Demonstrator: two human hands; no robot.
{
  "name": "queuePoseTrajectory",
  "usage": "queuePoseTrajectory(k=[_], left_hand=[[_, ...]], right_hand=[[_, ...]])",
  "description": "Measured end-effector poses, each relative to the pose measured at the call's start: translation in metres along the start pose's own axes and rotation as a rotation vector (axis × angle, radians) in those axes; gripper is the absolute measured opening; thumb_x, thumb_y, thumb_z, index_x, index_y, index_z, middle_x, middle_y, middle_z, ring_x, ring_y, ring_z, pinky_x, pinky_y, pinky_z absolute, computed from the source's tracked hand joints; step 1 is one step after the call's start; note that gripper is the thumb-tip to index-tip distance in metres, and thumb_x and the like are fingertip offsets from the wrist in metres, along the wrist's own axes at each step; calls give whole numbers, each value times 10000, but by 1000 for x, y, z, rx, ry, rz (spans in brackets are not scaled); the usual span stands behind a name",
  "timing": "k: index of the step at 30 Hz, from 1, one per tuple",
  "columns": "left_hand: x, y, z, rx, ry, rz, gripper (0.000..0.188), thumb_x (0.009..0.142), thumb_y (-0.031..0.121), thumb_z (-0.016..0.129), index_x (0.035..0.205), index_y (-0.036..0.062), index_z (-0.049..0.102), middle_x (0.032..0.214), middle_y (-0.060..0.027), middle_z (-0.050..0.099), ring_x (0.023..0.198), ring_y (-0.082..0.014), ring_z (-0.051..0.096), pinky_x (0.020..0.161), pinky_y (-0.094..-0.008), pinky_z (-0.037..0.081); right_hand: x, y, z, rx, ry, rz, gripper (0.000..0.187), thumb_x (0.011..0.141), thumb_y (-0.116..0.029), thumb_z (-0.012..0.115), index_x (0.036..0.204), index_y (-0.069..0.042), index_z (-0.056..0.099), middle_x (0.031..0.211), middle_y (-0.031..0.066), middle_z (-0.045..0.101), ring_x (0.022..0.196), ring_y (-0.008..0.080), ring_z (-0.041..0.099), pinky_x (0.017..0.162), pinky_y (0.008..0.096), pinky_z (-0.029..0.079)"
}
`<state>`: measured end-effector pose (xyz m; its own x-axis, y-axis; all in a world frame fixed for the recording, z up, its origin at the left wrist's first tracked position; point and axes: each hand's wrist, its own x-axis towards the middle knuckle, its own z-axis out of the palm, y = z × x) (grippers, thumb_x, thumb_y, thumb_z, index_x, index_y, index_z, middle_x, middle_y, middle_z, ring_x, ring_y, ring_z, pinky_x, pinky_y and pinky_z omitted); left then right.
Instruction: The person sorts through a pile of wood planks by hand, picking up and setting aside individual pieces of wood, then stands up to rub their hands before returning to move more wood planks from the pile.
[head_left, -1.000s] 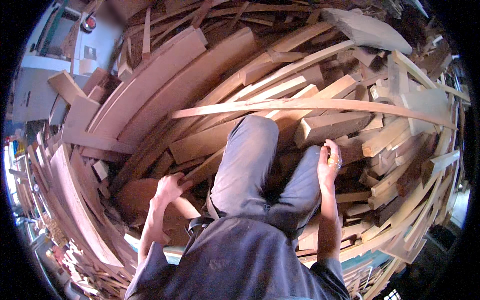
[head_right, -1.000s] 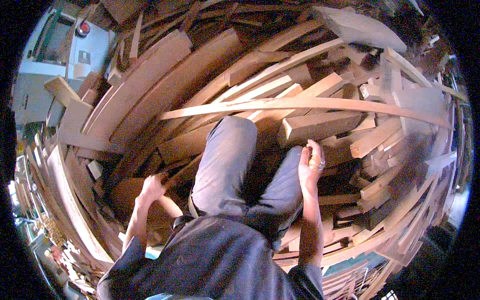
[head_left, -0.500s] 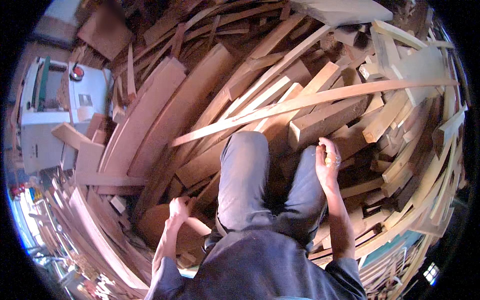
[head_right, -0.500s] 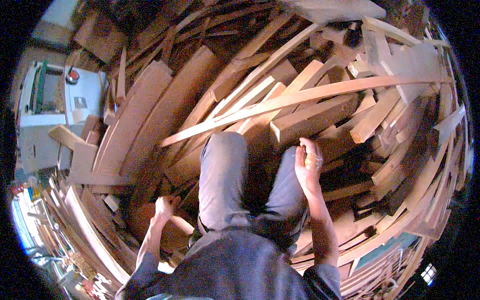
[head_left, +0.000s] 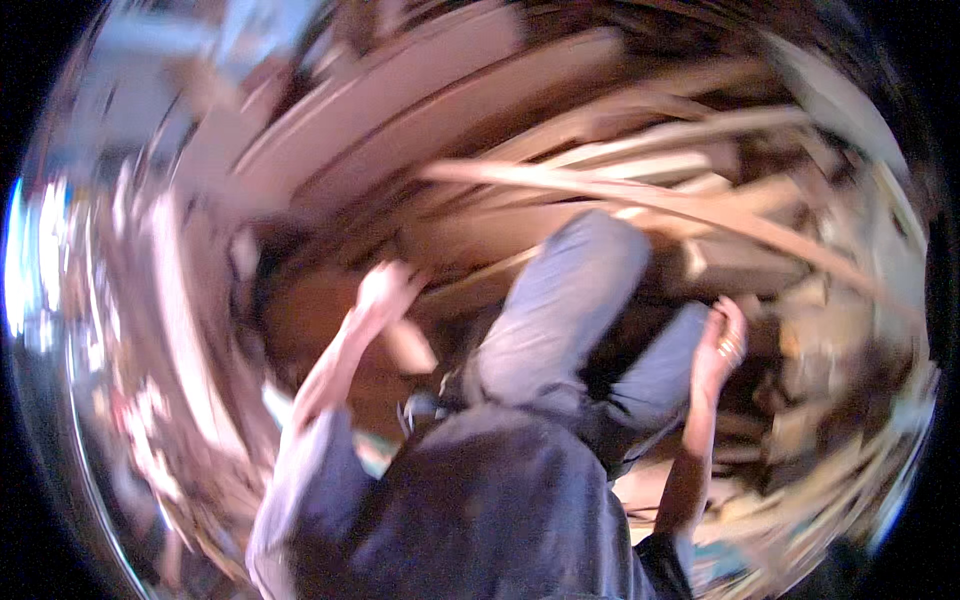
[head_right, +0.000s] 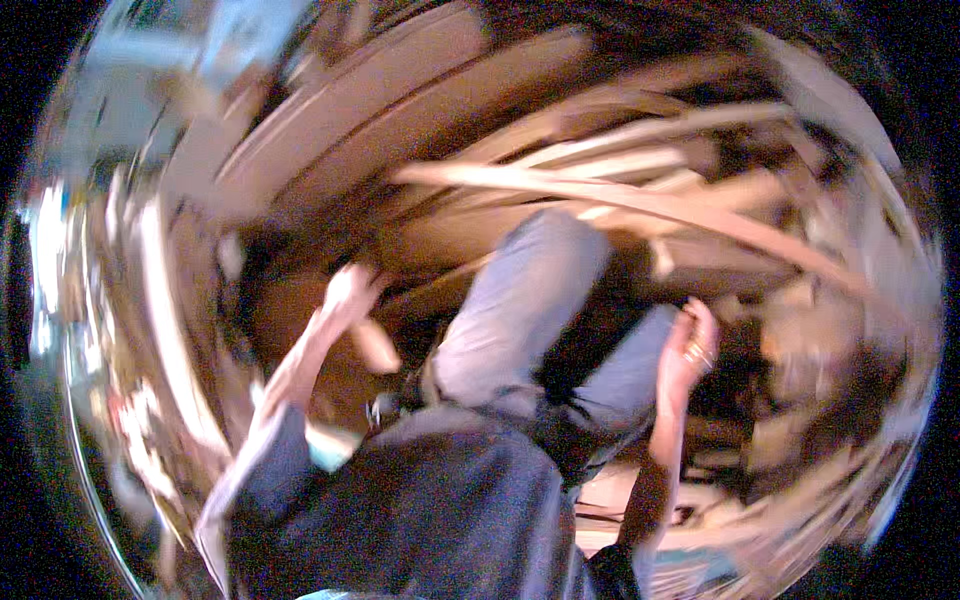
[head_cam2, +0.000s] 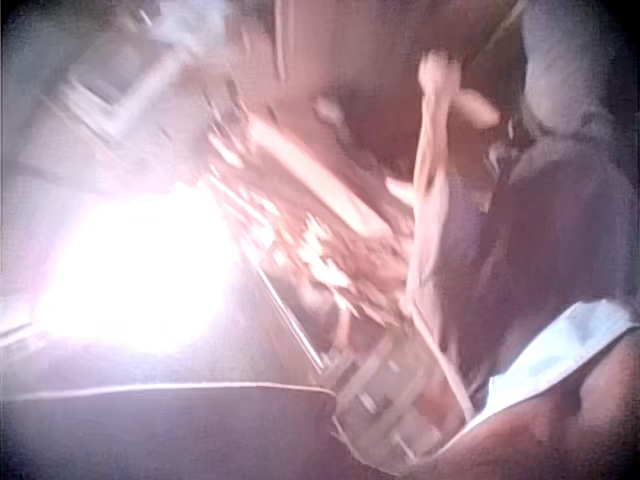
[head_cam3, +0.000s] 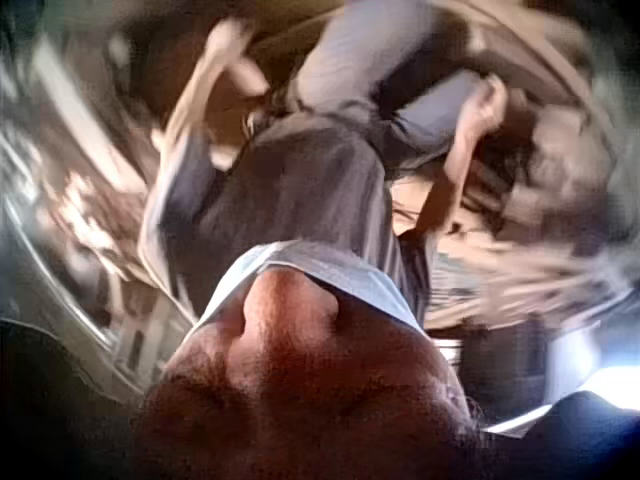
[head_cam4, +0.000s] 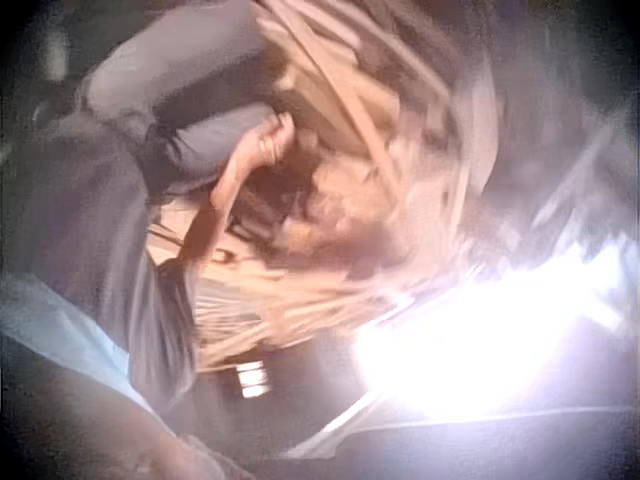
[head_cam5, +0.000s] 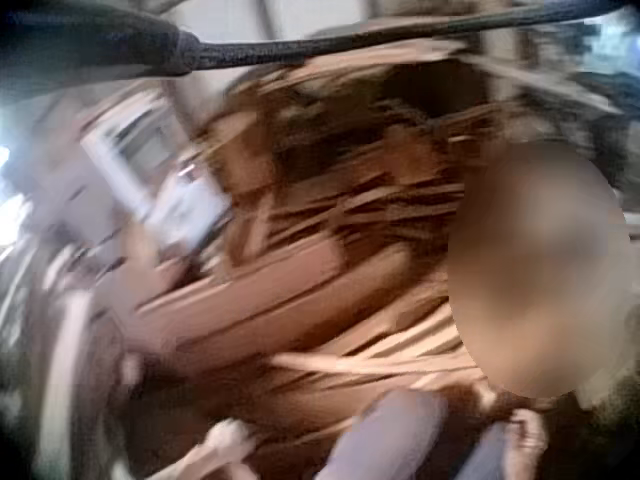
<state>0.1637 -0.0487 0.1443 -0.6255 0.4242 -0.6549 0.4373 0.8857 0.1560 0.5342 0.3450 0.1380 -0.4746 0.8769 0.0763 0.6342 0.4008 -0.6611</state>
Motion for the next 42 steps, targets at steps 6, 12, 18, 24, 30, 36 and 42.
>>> queuePoseTrajectory(k=[6,12,18,24,30,36,42], left_hand=[[19,0,9,-74,-41,-20,480,988,503,571,959,79,794,958,-201,756,926,-389,733,884,-487,581],[50,-44,-60,-82,161,-8,549,1026,542,519,984,61,778,913,-178,762,852,-367,743,861,-479,595],[103,-95,-175,-40,931,-52,506,994,488,633,985,-10,721,924,-229,723,909,-401,709,803,-456,568],[60,-88,-91,-211,655,144,386,1010,401,639,1046,26,719,993,-174,753,894,-339,743,831,-424,596],[-12,-128,98,-256,168,-124,313,918,279,726,1114,37,699,1043,-223,728,1040,-410,697,909,-483,554],[4,-74,216,-140,231,5,589,803,247,820,1317,70,595,1377,-254,578,1281,-447,546,1085,-530,445],[47,38,171,-107,229,233,769,726,234,871,1383,35,523,1421,-185,516,1326,-404,484,1105,-528,425]], right_hand=[[13,15,-2,-98,-46,-64,234,1024,-34,580,1236,46,643,1190,181,690,1062,283,656,989,390,524],[17,14,5,-84,-95,14,237,1026,-58,586,1229,52,643,1203,180,690,1084,287,652,1013,397,505],[13,30,4,-91,-71,-45,251,1032,-95,593,1218,63,653,1194,165,698,1106,271,646,1034,385,488],[9,14,2,-114,-32,16,274,1036,-107,585,1244,59,649,1201,175,703,1096,266,662,1009,379,505],[14,17,-1,-136,-53,-27,288,1038,-108,582,1263,63,640,1223,181,693,1103,270,661,1025,378,497],[10,9,0,-51,-70,23,284,1041,-110,577,1250,70,644,1224,182,695,1112,261,657,1034,378,490],[5,10,-9,-133,6,-49,228,1009,-49,594,1212,21,671,1183,147,720,1075,261,668,1008,392,503]])
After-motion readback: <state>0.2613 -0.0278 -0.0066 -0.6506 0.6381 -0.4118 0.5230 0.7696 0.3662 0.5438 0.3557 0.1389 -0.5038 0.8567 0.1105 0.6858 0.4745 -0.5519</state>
